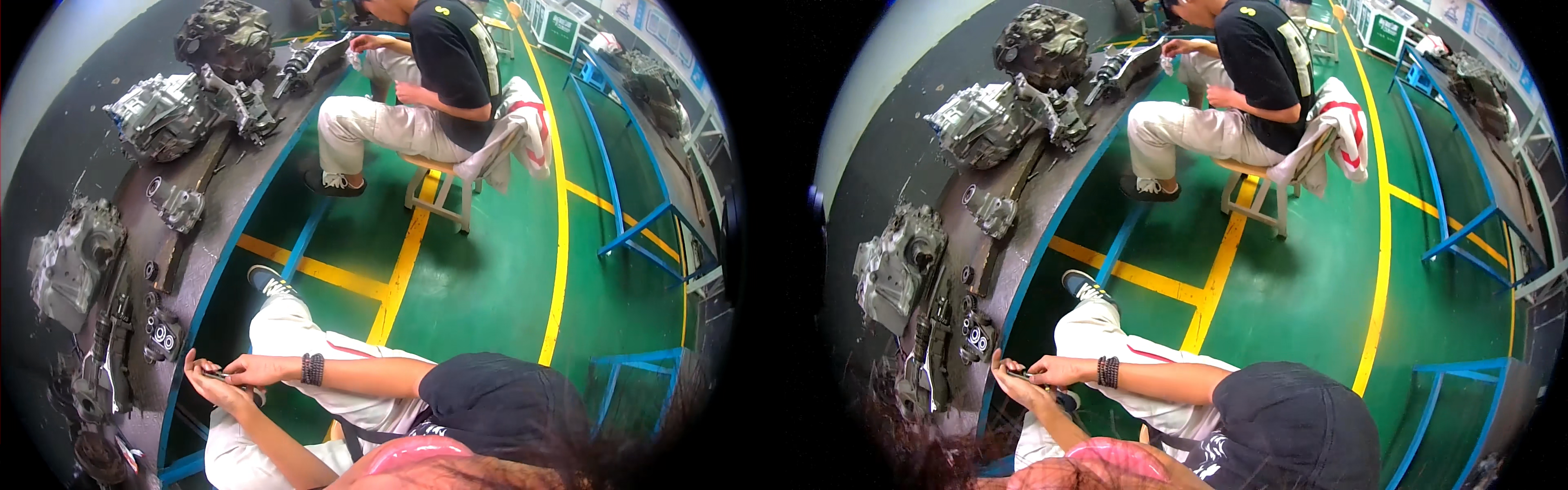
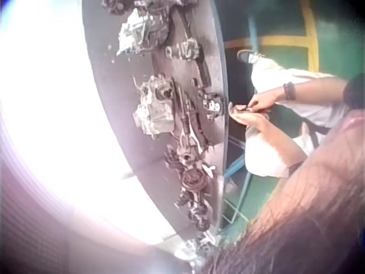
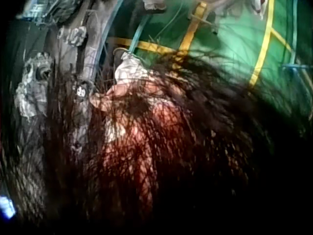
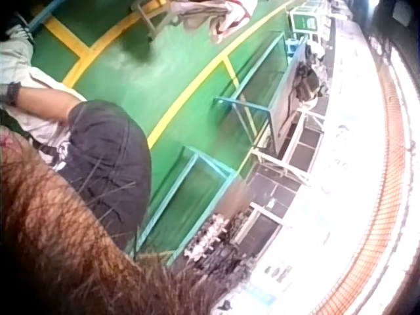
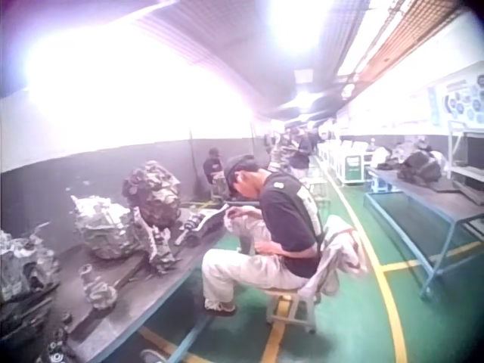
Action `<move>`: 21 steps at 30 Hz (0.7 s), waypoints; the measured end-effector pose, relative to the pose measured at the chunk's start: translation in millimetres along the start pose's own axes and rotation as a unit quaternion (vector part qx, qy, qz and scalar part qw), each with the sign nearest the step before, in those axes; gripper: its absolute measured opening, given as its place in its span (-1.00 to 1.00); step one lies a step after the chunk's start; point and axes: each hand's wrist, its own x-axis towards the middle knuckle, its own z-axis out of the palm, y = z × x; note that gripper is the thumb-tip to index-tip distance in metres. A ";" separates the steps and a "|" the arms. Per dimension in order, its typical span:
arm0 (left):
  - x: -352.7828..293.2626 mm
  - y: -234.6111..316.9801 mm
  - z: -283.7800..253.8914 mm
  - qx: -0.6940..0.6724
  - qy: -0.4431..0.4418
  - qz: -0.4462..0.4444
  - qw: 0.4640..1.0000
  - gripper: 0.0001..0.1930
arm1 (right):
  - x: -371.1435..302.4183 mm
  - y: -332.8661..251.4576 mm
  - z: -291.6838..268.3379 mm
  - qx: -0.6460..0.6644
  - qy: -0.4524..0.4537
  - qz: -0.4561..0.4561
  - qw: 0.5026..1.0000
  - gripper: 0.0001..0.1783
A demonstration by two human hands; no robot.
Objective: The person holds and compares metal bolts by hand, slides washers onto one of the bolts, and turns the metal pieces together while sitting at a workbench.
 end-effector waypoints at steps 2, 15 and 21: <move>1.6 6.1 2.5 0.143 -0.051 0.022 0.988 -0.65 | -5.4 -16.9 -0.6 -0.012 -0.002 0.004 1.000 -0.66; 91.7 61.0 -81.5 0.198 -0.198 0.119 0.953 -0.49 | 73.5 -91.2 39.9 0.050 -0.208 0.086 0.973 -0.68; 144.6 100.5 -113.4 0.254 0.042 0.347 0.902 -0.61 | 140.2 -20.8 56.4 -0.114 -0.262 0.165 0.944 -0.65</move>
